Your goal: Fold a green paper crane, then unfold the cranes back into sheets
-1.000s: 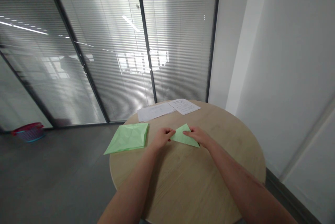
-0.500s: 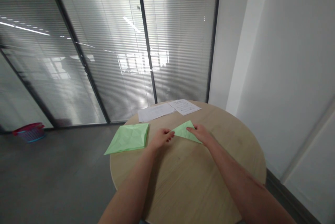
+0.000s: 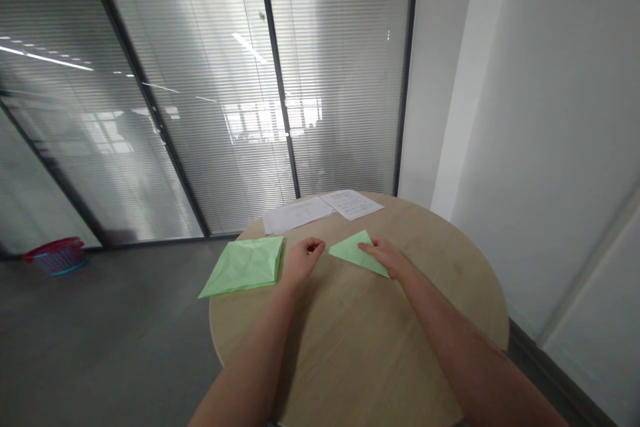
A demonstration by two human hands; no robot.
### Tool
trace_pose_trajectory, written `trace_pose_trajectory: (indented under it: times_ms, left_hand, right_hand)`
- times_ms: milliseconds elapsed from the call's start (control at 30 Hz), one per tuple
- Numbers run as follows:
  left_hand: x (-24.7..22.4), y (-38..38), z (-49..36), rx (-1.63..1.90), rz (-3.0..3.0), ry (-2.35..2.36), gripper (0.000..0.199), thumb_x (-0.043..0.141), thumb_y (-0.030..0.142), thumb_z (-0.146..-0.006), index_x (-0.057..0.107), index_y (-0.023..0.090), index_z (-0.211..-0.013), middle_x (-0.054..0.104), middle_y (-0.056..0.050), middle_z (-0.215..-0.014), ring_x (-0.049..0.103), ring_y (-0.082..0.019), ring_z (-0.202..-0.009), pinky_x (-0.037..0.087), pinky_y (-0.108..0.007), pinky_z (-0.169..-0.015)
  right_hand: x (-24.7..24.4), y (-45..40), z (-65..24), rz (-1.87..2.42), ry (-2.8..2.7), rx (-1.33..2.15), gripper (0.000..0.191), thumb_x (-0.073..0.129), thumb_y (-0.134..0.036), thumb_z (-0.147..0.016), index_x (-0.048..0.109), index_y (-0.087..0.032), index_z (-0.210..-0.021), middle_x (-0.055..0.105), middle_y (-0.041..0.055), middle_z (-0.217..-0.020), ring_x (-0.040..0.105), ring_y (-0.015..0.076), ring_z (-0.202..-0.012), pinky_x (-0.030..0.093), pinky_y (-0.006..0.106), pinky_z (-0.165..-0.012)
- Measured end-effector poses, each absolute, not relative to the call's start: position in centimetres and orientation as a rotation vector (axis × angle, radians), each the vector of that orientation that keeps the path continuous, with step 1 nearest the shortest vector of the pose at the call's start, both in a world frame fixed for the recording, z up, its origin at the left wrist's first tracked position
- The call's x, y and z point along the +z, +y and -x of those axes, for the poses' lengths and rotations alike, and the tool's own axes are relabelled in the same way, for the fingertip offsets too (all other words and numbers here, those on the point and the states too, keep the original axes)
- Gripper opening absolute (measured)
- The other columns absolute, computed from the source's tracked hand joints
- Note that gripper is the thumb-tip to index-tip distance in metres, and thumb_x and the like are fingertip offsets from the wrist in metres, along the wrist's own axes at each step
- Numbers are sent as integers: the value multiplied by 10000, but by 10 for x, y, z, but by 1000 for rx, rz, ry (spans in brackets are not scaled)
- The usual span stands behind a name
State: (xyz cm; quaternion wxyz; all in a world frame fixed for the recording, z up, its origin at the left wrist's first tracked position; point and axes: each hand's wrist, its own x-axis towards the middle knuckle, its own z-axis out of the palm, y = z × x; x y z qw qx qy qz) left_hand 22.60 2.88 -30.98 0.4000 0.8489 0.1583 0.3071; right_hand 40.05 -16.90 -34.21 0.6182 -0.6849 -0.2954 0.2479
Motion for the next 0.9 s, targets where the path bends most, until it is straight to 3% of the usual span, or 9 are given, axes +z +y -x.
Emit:
trace_pose_trajectory:
  times_ms: [267, 633, 900]
  left_hand:
    - [-313, 25, -227, 792, -2176, 307, 325, 709, 272, -793, 744, 173, -1101, 766, -72, -942, 704, -207, -839, 558, -329, -772]
    - [-317, 27, -231, 748, -2103, 239, 268, 711, 243, -786, 770, 169, -1037, 753, -42, -806, 676, -185, -731, 531, -312, -728]
    - [-321, 28, -235, 707, -1945, 233, 402, 706, 315, -773, 725, 131, -1131, 680, -12, -729, 612, -148, -610, 499, -268, -587]
  right_hand:
    - [-355, -161, -400, 1410, -600, 694, 239, 718, -359, -869, 766, -200, -1040, 792, 97, -954, 716, 219, -732, 555, 311, -644]
    - [-352, -159, -394, 1303, -540, 793, 170, 730, -300, -869, 727, -207, -1012, 736, 61, -832, 648, 175, -632, 555, 276, -532]
    - [-347, -158, -384, 1258, -525, 868, 143, 703, -226, -869, 671, -198, -1005, 711, 48, -871, 635, 146, -633, 577, 258, -544]
